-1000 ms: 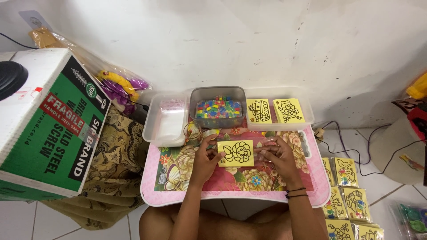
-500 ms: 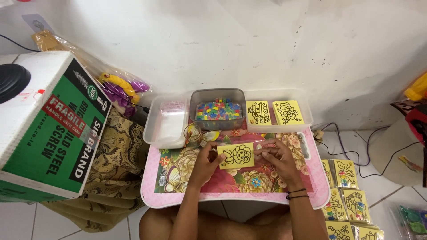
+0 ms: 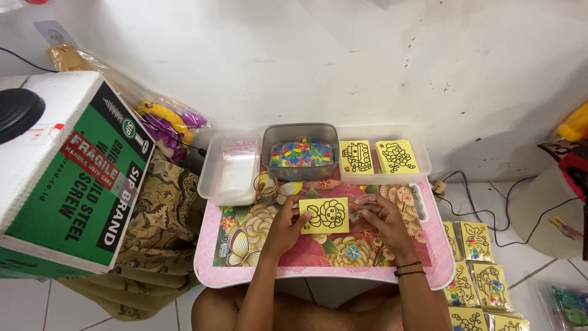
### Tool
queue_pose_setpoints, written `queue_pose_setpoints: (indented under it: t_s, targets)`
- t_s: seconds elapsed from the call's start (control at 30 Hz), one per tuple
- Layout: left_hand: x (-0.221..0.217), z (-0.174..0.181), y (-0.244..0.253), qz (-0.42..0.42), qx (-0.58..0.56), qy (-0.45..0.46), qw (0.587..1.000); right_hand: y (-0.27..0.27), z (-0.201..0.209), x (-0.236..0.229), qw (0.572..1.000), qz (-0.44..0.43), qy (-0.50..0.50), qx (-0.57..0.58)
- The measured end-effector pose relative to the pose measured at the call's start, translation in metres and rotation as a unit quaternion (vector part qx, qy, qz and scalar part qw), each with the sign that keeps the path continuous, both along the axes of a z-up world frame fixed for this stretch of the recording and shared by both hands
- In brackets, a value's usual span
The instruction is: The person places small colored items onto a yellow sticker and then seals the sticker inside a plastic bag.
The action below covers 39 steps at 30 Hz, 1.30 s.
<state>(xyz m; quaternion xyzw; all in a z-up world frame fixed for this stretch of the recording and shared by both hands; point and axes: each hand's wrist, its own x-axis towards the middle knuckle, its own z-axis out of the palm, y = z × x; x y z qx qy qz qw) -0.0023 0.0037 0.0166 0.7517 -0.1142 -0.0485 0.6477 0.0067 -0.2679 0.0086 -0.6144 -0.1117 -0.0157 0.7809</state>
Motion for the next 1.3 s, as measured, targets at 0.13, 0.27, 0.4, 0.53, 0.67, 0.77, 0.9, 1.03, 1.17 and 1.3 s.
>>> queue_pose_setpoints:
  t_s: [0.13,0.27,0.4,0.53,0.67,0.77,0.9,1.03,1.17,1.3]
  targets:
    - [-0.001,-0.002,0.0,-0.009,-0.008,0.003,1.0,-0.003,-0.002,0.0,0.999,-0.007,-0.015,-0.03]
    - [-0.005,0.013,-0.001,-0.011,-0.005,0.008,1.0,-0.002,0.0,0.001,0.999,0.024,0.034,0.007]
    - [-0.006,0.014,-0.002,0.002,0.005,0.0,1.0,-0.007,-0.012,0.008,0.999,0.014,0.038,0.017]
    - [-0.005,0.012,-0.002,0.018,-0.008,0.0,1.0,-0.005,-0.005,0.004,0.999,-0.009,0.029,0.019]
    - [-0.007,0.011,-0.003,0.037,-0.011,-0.008,0.999,-0.012,-0.017,0.008,0.998,-0.023,0.046,0.046]
    - [-0.003,-0.007,-0.001,0.04,0.015,-0.026,0.999,-0.02,-0.035,0.015,0.998,-0.023,0.041,0.052]
    - [-0.004,-0.009,-0.002,0.023,0.036,-0.038,0.998,-0.013,-0.023,0.011,0.998,-0.037,0.022,0.039]
    - [0.0,-0.023,-0.002,0.006,0.032,-0.056,0.998,0.002,0.001,-0.002,0.998,-0.044,0.013,0.042]
    - [0.0,-0.031,-0.001,0.027,0.015,-0.066,0.997,0.003,-0.005,-0.002,0.996,-0.073,0.018,0.046]
    - [-0.001,-0.024,0.003,0.051,-0.002,-0.059,0.997,-0.001,-0.009,0.009,0.988,-0.154,-0.001,0.001]
